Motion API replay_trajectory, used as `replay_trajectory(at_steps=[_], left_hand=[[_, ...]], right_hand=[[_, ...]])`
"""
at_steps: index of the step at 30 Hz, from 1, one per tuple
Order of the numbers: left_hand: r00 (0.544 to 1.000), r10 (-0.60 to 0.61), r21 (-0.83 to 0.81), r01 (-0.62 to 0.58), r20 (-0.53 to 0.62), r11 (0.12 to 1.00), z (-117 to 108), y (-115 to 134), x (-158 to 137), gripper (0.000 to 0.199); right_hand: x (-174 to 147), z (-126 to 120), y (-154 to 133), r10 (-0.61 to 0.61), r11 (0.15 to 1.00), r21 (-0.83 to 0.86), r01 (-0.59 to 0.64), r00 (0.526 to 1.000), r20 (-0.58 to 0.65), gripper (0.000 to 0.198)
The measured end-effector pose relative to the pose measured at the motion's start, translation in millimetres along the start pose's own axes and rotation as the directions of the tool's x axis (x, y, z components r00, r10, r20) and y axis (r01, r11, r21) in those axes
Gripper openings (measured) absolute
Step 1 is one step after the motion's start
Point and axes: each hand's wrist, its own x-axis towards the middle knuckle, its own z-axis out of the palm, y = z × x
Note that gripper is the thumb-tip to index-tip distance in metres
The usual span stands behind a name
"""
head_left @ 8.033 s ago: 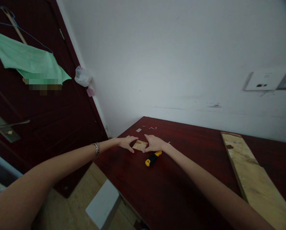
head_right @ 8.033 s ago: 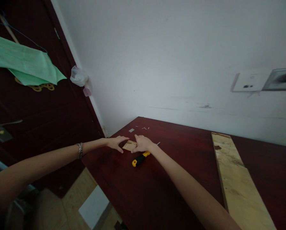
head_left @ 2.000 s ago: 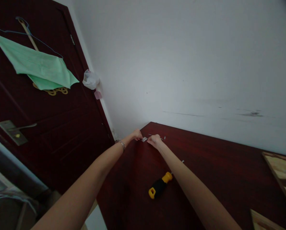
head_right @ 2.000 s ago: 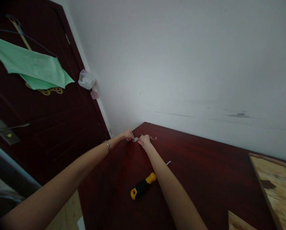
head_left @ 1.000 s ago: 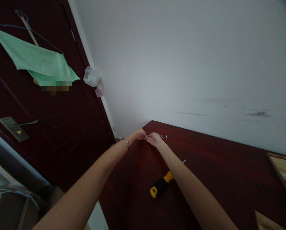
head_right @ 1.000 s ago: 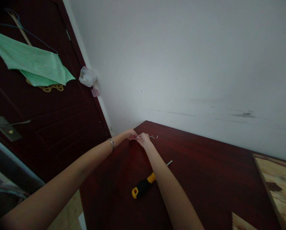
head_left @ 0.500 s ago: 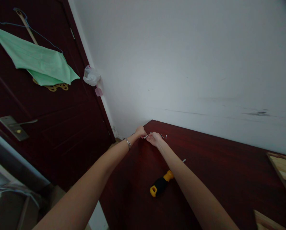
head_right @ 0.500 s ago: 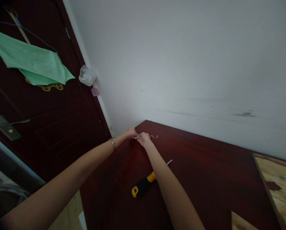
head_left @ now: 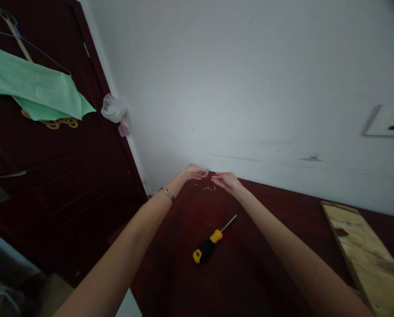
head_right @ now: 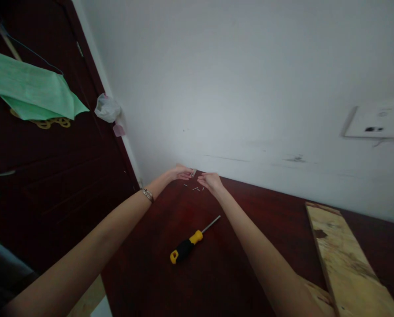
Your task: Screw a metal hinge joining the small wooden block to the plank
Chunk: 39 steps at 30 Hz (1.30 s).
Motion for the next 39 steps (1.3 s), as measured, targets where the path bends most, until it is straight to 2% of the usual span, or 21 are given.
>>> replay_trajectory(at_steps=[6, 11, 16, 20, 23, 29, 35, 39], left_hand=[[0.965, 0.192, -0.286, -0.136, 0.178, 0.949, 66.0, 63.1, -16.7, 0.006], [0.875, 0.380, -0.562, -0.161, 0.298, 0.812, 123.7, 106.0, -45.5, 0.001], [0.764, 0.550, -0.698, -0.189, 0.337, 0.691, 173.3, 116.5, -92.3, 0.009], [0.697, 0.590, -0.685, -0.194, 0.407, 0.702, 207.0, 110.3, -122.3, 0.021], [0.664, 0.604, -0.675, -0.199, 0.440, 0.710, 223.9, 109.8, -135.2, 0.025], [0.631, 0.627, -0.645, -0.249, 0.457, 0.722, 240.7, 114.0, -146.7, 0.027], [0.643, 0.605, -0.596, -0.273, 0.470, 0.755, 256.0, 106.8, -152.6, 0.028], [0.672, 0.639, -0.530, -0.410, 0.375, 0.742, 258.2, 107.8, -159.7, 0.028]], right_hand=[[-45.8, -61.2, -65.7, -0.222, 0.974, -0.061, 0.219, 0.973, -0.063, 0.015], [-101.5, -103.0, -101.5, -0.359, 0.930, -0.125, 0.347, 0.928, -0.100, 0.012], [-163.4, -132.0, -115.5, -0.509, 0.847, -0.222, 0.484, 0.858, -0.071, 0.010], [-207.4, -149.2, -120.2, -0.583, 0.780, -0.334, 0.529, 0.809, -0.078, 0.020], [-234.8, -158.6, -123.7, -0.598, 0.756, -0.415, 0.507, 0.793, -0.120, 0.023], [-261.8, -172.3, -122.3, -0.562, 0.739, -0.519, 0.429, 0.818, -0.124, 0.017], [-255.9, -186.2, -109.8, -0.566, 0.727, -0.547, 0.415, 0.813, -0.136, 0.018], [-255.9, -192.5, -109.9, -0.600, 0.684, -0.607, 0.404, 0.786, -0.153, 0.019]])
